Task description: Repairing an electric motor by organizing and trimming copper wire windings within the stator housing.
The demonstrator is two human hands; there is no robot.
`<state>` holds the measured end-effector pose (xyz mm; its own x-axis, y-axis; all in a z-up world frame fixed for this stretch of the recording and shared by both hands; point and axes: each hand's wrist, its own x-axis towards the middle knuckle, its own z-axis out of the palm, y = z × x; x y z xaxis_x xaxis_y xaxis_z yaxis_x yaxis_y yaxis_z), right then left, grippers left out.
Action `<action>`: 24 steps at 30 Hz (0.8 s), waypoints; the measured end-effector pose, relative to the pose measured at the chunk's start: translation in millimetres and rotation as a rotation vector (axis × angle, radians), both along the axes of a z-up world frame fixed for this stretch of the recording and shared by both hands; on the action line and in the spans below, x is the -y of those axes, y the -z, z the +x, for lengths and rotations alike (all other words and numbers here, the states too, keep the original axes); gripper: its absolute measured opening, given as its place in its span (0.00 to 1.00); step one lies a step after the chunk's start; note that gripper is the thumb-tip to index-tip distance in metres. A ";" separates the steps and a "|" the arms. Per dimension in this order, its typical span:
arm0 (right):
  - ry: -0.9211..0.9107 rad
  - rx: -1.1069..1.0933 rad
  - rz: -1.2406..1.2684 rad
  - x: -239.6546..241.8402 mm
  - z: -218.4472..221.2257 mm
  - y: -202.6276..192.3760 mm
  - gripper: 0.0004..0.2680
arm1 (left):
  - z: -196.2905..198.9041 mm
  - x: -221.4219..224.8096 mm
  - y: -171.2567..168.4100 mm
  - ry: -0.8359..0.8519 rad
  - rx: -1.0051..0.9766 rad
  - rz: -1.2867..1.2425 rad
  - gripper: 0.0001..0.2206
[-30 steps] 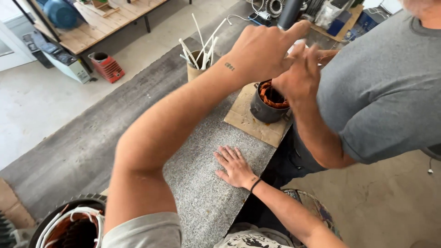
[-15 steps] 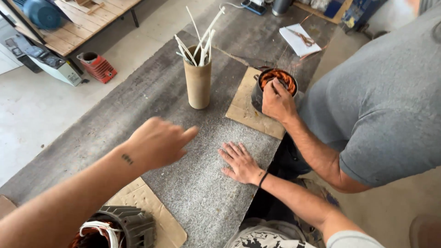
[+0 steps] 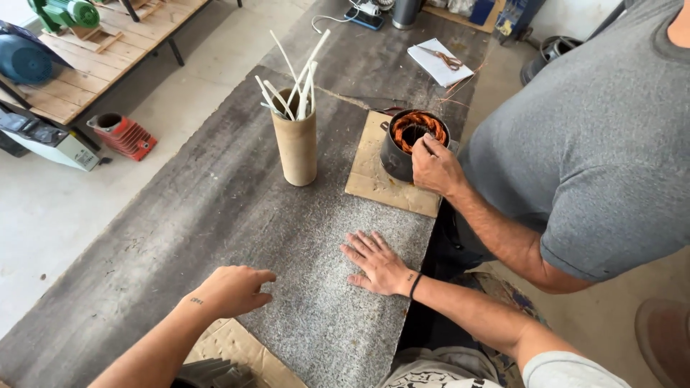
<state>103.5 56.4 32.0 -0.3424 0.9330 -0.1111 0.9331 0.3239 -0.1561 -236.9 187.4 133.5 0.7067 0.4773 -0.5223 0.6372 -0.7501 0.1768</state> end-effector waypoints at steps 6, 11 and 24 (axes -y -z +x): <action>-0.001 0.030 -0.010 -1.7 1.8 11.6 0.30 | 13.3 11.5 -22.8 0.035 -0.062 -0.032 0.20; -0.011 -0.033 0.124 -0.6 3.7 17.1 0.30 | 8.3 4.5 -10.3 0.028 -0.070 -0.031 0.18; -0.025 -0.032 0.146 -1.0 4.0 17.8 0.29 | 4.0 0.3 -1.4 0.005 -0.171 -0.070 0.22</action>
<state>107.5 57.4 14.2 -0.3666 0.9297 0.0361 0.9199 0.3680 -0.1353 -233.0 187.1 135.0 0.6069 0.4323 -0.6669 0.6590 -0.7428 0.1182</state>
